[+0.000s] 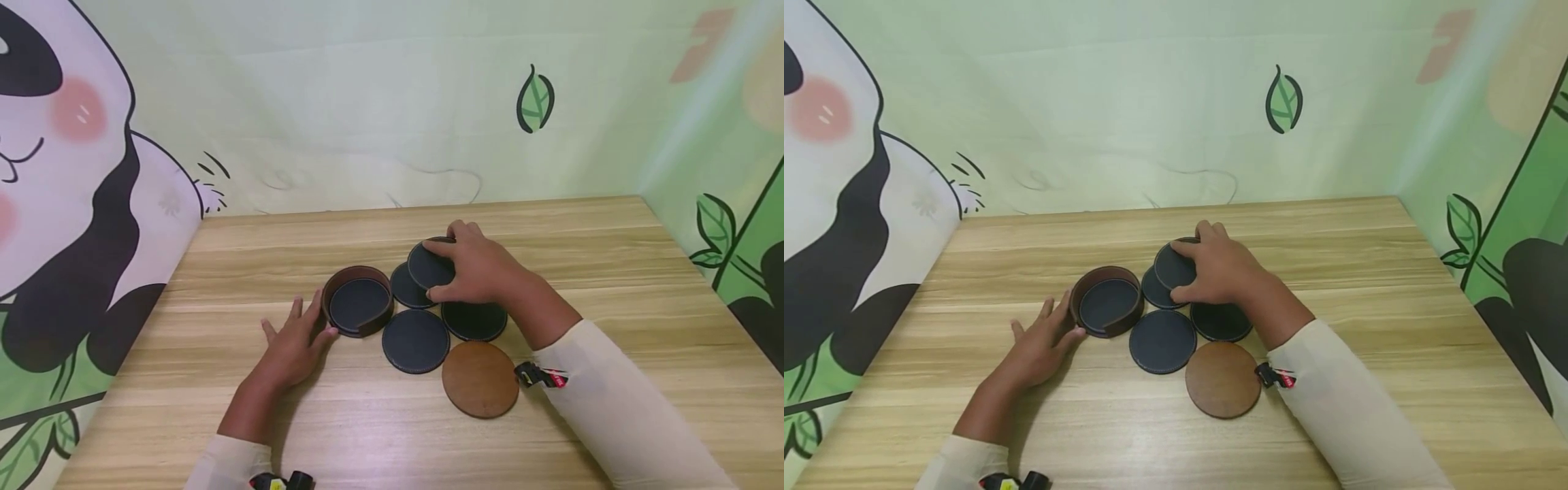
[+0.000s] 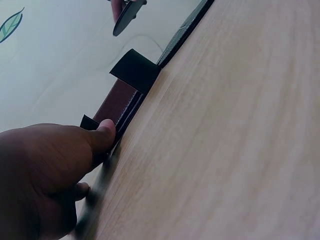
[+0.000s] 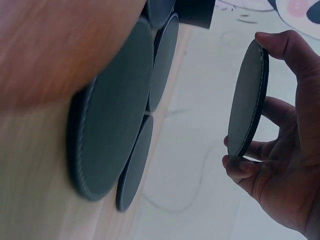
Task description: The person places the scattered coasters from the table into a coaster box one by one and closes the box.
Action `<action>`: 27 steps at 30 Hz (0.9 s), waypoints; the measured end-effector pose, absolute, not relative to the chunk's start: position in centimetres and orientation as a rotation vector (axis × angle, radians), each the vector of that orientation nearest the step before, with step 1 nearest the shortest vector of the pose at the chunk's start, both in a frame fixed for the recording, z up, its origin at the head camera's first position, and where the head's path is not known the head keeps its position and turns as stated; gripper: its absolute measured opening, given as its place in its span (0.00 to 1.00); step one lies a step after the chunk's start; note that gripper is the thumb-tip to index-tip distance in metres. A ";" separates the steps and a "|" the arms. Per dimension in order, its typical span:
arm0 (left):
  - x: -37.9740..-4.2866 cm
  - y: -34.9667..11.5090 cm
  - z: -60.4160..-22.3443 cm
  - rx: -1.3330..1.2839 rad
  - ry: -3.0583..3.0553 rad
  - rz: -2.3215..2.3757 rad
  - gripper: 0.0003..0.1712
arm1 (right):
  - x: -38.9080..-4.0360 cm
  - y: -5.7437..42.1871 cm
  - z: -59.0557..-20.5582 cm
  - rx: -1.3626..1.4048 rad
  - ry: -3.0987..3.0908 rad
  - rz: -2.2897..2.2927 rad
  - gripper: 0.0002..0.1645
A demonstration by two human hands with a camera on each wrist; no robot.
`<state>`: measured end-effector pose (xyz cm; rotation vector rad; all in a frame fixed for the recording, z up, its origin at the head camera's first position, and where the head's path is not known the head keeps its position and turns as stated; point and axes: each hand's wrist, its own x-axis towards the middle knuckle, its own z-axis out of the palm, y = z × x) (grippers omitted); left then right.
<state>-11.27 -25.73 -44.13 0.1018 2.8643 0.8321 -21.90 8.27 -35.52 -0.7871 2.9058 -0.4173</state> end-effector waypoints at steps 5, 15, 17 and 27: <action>-11.3 -25.7 -44.1 0.108 2.862 0.832 0.48 | -21.7 6.7 -35.2 -0.826 2.900 -0.369 0.53; -11.3 -25.7 -43.8 0.104 2.857 0.834 0.48 | -21.1 3.7 -35.0 -0.933 2.864 -0.321 0.55; -11.3 -25.7 -43.8 0.104 2.858 0.829 0.48 | -21.0 3.2 -34.9 -0.947 2.859 -0.318 0.54; -11.3 -25.8 -43.9 0.114 2.862 0.818 0.48 | -20.8 0.6 -35.1 -0.980 2.833 -0.251 0.53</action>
